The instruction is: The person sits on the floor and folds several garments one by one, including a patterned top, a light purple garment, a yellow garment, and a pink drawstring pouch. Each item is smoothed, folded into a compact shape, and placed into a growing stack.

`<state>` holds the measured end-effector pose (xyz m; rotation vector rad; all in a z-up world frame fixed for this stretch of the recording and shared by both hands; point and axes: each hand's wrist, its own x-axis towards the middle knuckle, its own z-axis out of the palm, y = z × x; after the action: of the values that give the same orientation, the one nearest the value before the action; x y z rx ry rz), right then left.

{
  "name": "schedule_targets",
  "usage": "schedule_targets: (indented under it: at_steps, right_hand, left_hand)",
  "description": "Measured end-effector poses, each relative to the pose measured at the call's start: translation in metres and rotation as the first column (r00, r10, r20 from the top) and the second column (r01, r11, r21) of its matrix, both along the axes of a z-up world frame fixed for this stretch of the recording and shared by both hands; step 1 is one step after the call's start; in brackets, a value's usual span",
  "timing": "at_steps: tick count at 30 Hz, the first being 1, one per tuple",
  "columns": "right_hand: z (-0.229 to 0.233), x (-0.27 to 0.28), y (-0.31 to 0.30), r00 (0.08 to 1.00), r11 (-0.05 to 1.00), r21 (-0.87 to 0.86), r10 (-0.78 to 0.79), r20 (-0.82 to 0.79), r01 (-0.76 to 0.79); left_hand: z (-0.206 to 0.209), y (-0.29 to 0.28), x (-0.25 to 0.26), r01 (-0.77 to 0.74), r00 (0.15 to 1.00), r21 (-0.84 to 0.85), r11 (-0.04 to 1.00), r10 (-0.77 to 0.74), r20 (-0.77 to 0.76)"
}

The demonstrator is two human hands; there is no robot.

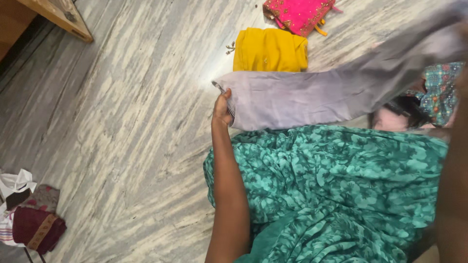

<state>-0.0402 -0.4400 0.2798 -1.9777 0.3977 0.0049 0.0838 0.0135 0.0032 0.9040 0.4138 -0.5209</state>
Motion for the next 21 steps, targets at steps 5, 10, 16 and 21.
schedule_targets:
  at_steps: [5, 10, 16, 21]
  right_hand:
    - [-0.056, -0.011, 0.046, 0.96, 0.955, -0.1, 0.279, -0.008, -0.278]
    - [-0.187, 0.002, 0.044, 0.948, 0.884, -0.342, 0.3, -0.104, -0.317]
    - [-0.305, 0.011, -0.04, 0.979, 0.96, -0.268, 0.024, -0.201, -0.079]
    - [-0.34, 0.018, -0.039, 0.91, 0.988, 0.12, -0.043, -0.412, 0.101]
  left_hand:
    - [0.001, 0.004, -0.001, -0.024, 0.999, -0.002, 1.0, 0.024, 0.037]
    - [-0.016, -0.001, 0.002, -0.006, 1.0, 0.193, 0.981, 0.002, 0.022]
    - [-0.033, -0.002, 0.009, -0.068, 0.997, 0.239, 0.969, 0.057, 0.053]
    - [-0.036, -0.003, 0.012, -0.073, 0.997, 0.28, 0.957, 0.062, 0.049]
